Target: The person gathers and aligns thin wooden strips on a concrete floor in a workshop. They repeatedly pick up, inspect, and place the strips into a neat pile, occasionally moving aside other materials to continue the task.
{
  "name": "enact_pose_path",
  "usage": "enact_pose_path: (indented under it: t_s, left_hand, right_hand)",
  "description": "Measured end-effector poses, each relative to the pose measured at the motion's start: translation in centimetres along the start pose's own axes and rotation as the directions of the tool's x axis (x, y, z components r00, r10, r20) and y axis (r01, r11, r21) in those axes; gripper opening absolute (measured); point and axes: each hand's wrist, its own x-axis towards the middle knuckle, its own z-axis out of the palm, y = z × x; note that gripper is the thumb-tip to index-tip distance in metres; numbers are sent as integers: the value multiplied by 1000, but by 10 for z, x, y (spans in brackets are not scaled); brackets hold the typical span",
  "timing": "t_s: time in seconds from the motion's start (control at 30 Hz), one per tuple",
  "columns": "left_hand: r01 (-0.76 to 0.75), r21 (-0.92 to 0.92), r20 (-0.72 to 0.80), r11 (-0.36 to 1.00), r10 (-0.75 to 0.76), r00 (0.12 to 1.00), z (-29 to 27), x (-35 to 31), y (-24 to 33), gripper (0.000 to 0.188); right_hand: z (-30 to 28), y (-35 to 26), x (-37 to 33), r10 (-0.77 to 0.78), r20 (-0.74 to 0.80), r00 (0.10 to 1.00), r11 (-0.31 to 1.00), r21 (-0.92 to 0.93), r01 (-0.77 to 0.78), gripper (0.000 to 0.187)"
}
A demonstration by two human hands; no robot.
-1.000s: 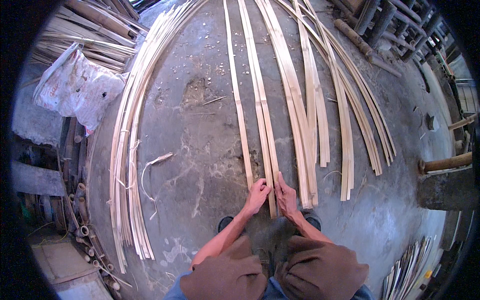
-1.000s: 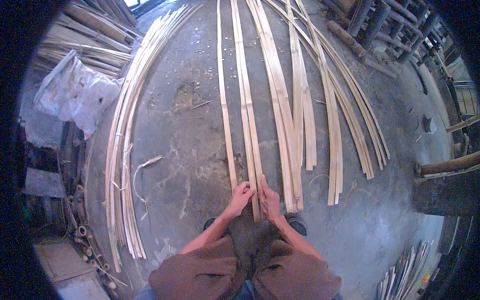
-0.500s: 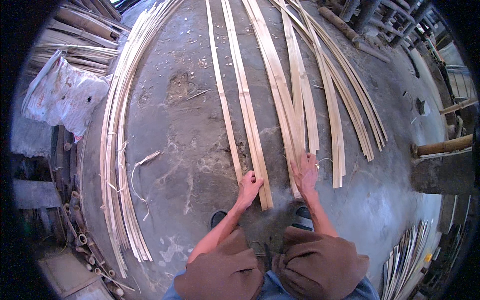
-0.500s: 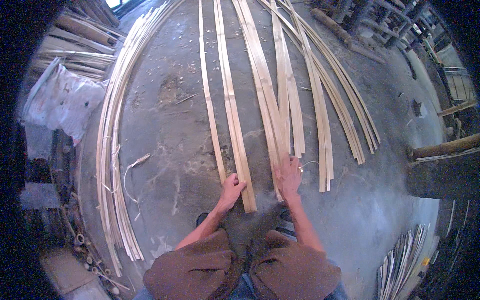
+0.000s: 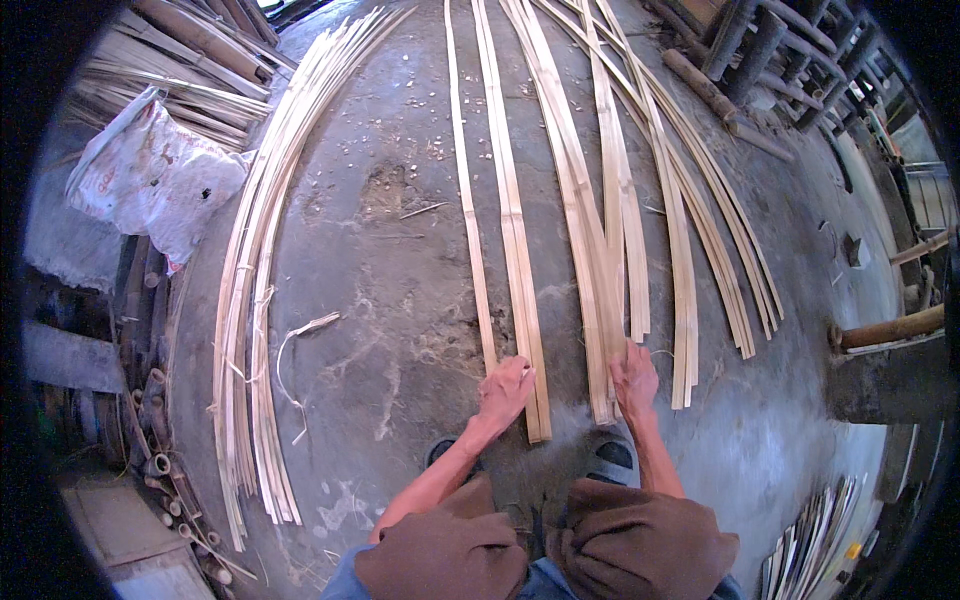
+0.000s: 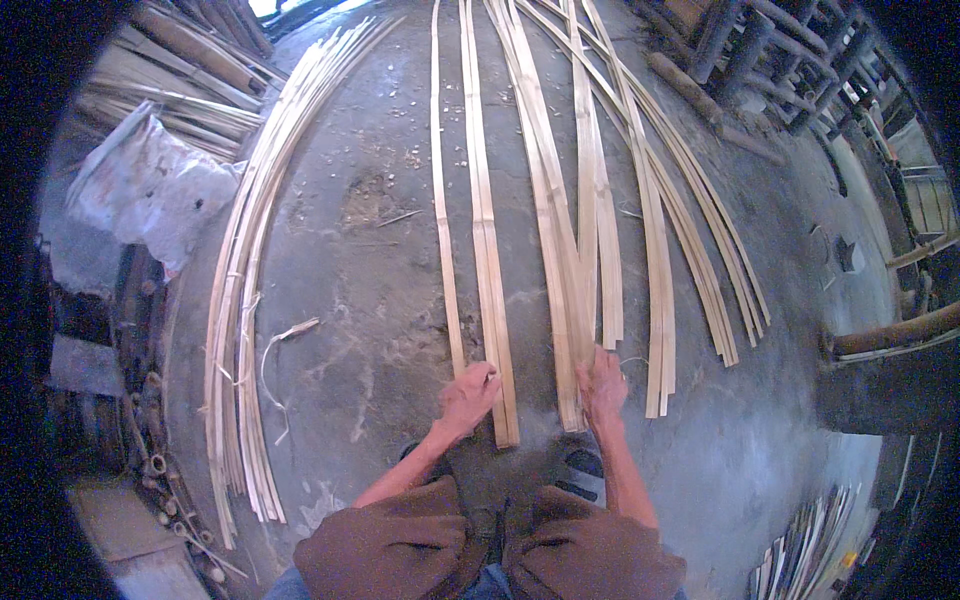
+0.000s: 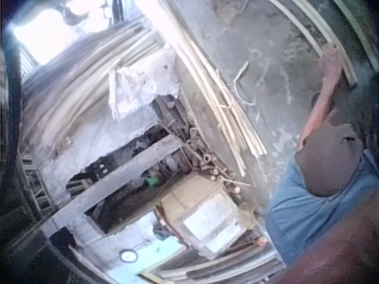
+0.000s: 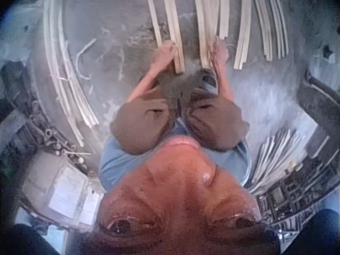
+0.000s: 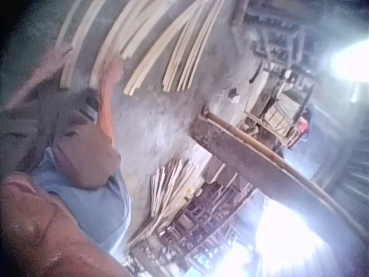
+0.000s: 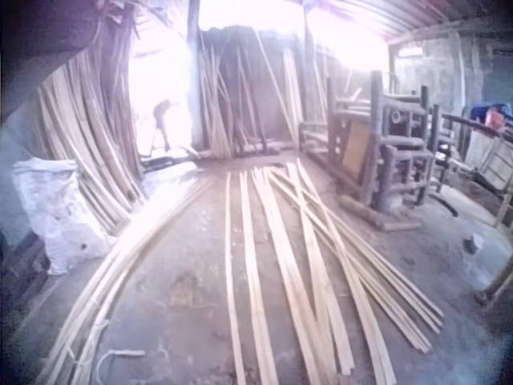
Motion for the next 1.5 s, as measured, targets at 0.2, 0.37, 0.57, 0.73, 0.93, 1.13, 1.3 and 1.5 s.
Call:
enact_pose_path:
  t_s: [0.2,0.37,0.57,0.73,0.93,1.13,1.3,1.5]
  left_hand:
    - [-251,348,-72,903,293,953,34,10,-19,64]
    - [-277,445,24,852,297,954,40,5,-28,68]
    - [-276,445,29,852,295,955,42,6,-30,67]
    - [-277,421,27,864,294,955,47,9,-36,64]
    - [-289,373,51,882,292,955,38,8,-35,62]
    - [-332,193,-57,923,348,936,36,13,-37,55]
    - [-247,83,-239,965,260,936,22,9,-29,44]
    - [-82,-306,-267,949,-3,964,10,16,-20,40]
  right_hand:
    - [-26,-41,-4,60,40,997,949,307,-69,33]
    - [-6,-79,-32,130,243,961,865,446,-230,43]
    - [59,-72,-72,-30,168,985,811,580,-74,49]
    - [69,-71,-78,-90,89,992,843,538,28,52]
    - [41,-92,-67,133,479,868,849,396,-349,54]
    - [51,-86,-73,14,186,982,789,601,-125,50]
    - [36,-93,-81,-7,180,984,801,590,-103,46]
    - [48,-107,-71,-9,224,975,771,622,-136,50]
